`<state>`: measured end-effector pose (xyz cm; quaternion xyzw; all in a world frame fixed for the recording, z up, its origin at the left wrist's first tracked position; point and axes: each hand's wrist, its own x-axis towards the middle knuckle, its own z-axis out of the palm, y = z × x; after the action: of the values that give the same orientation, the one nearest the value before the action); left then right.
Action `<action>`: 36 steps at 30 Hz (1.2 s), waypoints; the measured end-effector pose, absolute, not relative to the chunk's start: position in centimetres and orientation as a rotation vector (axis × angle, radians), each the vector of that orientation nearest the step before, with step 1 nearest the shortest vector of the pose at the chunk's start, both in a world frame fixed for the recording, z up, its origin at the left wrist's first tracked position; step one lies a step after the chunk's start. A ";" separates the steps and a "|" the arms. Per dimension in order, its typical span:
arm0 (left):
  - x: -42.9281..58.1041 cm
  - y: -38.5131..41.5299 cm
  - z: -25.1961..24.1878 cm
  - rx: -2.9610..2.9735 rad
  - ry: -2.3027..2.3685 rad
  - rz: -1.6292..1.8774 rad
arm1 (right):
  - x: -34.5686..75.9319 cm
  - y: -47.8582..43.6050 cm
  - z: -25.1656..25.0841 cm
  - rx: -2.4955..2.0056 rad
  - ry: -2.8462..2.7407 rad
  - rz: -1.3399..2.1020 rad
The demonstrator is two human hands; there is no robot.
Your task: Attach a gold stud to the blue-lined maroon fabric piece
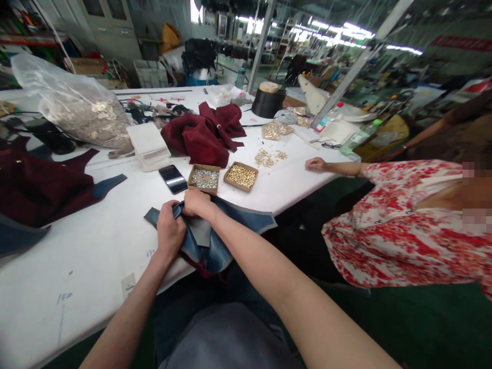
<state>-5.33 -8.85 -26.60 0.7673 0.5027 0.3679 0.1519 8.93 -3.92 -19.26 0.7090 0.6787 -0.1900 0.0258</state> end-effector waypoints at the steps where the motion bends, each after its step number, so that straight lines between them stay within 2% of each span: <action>1: -5.3 -8.9 -26.3 2.214 1.475 1.028 | 9.0 -3.5 -19.4 2.189 2.087 -0.595; 10: -6.6 -6.3 -23.0 2.414 1.644 0.346 | 9.9 -4.5 -19.7 2.149 2.202 -0.579; 14: -7.0 -4.4 -22.6 2.474 1.592 0.190 | 10.2 -6.2 -19.8 2.177 2.264 -0.542; 19: -7.1 -3.8 -22.5 2.450 1.612 0.116 | 10.4 -6.9 -19.4 2.188 2.307 -0.461; 26: -7.0 -6.3 -21.7 2.516 1.670 0.186 | 6.4 -8.3 -18.1 2.387 2.128 -0.125; 36: -7.8 -9.8 -21.9 2.620 1.717 0.341 | 8.1 -9.3 -17.5 1.880 2.662 0.265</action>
<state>-7.75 -9.80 -21.87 0.8315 0.5449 0.1082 -0.0045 8.11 -9.30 -17.48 0.5739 0.8124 0.0807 -0.0640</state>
